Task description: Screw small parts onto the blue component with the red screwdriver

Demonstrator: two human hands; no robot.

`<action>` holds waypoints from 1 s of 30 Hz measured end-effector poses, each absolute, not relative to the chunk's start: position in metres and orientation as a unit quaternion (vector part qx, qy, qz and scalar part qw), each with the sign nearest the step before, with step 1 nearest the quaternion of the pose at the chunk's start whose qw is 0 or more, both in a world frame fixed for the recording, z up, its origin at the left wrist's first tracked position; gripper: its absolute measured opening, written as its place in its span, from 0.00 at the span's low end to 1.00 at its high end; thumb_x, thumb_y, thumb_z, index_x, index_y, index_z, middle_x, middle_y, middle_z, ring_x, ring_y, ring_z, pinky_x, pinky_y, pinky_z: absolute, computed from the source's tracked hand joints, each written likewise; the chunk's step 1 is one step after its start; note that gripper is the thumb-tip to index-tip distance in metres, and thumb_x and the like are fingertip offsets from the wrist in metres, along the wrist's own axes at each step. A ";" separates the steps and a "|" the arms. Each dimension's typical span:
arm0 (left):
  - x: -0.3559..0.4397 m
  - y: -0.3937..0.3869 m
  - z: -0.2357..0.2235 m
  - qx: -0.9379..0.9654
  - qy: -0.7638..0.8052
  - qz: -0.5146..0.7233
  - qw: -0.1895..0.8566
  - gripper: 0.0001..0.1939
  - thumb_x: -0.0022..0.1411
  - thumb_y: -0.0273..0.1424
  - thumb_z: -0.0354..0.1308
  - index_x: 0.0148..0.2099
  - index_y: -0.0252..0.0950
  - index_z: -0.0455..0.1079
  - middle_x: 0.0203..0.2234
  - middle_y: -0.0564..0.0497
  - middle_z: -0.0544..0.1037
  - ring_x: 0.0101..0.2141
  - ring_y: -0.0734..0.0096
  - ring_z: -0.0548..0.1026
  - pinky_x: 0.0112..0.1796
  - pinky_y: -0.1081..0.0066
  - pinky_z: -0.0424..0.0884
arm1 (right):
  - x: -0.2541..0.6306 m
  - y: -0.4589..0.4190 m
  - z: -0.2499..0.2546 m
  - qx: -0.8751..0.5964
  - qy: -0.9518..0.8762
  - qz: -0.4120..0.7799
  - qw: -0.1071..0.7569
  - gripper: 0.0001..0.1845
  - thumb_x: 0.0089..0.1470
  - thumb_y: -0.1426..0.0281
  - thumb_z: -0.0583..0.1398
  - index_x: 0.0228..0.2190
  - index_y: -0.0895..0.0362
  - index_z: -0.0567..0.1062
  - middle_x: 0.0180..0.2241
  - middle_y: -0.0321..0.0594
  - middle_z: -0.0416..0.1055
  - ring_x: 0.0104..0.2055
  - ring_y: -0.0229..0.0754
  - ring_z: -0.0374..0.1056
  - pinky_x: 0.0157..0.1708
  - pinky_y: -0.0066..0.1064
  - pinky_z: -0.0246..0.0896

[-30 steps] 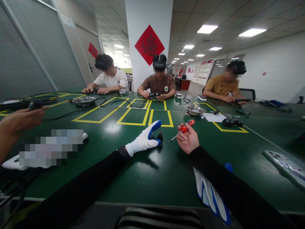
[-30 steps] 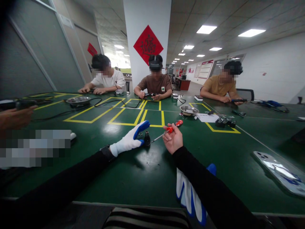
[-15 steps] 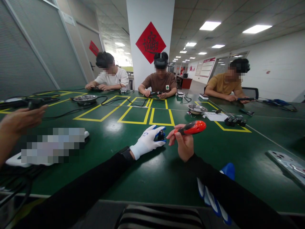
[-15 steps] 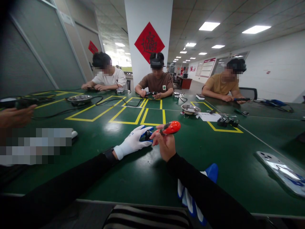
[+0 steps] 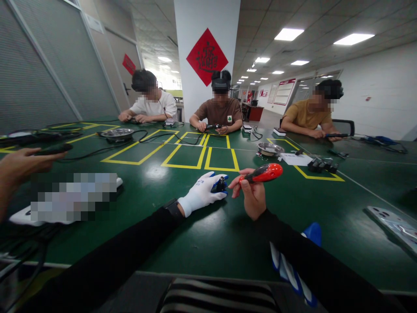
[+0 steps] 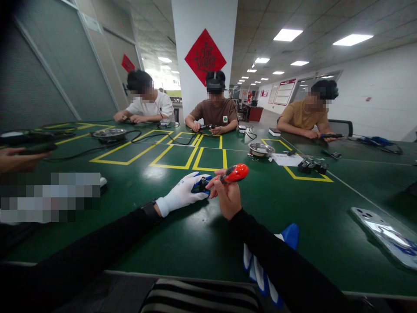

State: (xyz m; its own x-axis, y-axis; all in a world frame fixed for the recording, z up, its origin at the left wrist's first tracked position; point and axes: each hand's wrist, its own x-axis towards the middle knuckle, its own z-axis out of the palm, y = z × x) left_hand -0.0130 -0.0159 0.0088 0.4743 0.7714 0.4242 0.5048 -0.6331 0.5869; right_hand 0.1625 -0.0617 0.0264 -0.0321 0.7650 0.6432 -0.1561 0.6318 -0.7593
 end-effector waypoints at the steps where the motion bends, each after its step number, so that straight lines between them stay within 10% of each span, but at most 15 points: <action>1: -0.013 -0.017 0.009 0.844 0.382 0.331 0.177 0.28 0.53 0.41 0.62 0.55 0.41 0.68 0.51 0.46 0.73 0.57 0.48 0.62 0.59 0.52 0.52 | 0.163 -0.062 0.027 -0.243 -0.624 0.354 0.653 0.09 0.59 0.61 0.54 0.40 0.52 0.65 0.25 0.31 0.71 0.18 0.33 0.64 0.21 0.27 0.57; 13: -0.010 -0.019 0.012 0.863 0.359 0.325 0.141 0.25 0.56 0.43 0.59 0.54 0.40 0.68 0.48 0.48 0.75 0.51 0.56 0.69 0.64 0.55 0.38 | 0.162 -0.064 0.029 -0.234 -0.624 0.354 0.657 0.10 0.58 0.60 0.55 0.39 0.52 0.66 0.25 0.31 0.71 0.18 0.34 0.63 0.21 0.28 0.57; 30: -0.009 -0.020 0.016 0.844 0.389 0.322 0.181 0.18 0.57 0.41 0.56 0.47 0.40 0.73 0.37 0.51 0.78 0.48 0.55 0.70 0.62 0.54 0.46 | 0.162 -0.062 0.030 -0.239 -0.609 0.370 0.660 0.11 0.58 0.60 0.56 0.39 0.53 0.65 0.25 0.32 0.72 0.18 0.34 0.64 0.21 0.27 0.59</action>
State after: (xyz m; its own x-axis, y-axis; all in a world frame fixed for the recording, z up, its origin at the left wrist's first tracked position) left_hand -0.0089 -0.0201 0.0160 0.4899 0.7729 0.4033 0.5396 -0.6322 0.5560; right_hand 0.1625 -0.0618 0.0300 -0.0145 0.7789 0.6270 -0.1983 0.6124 -0.7653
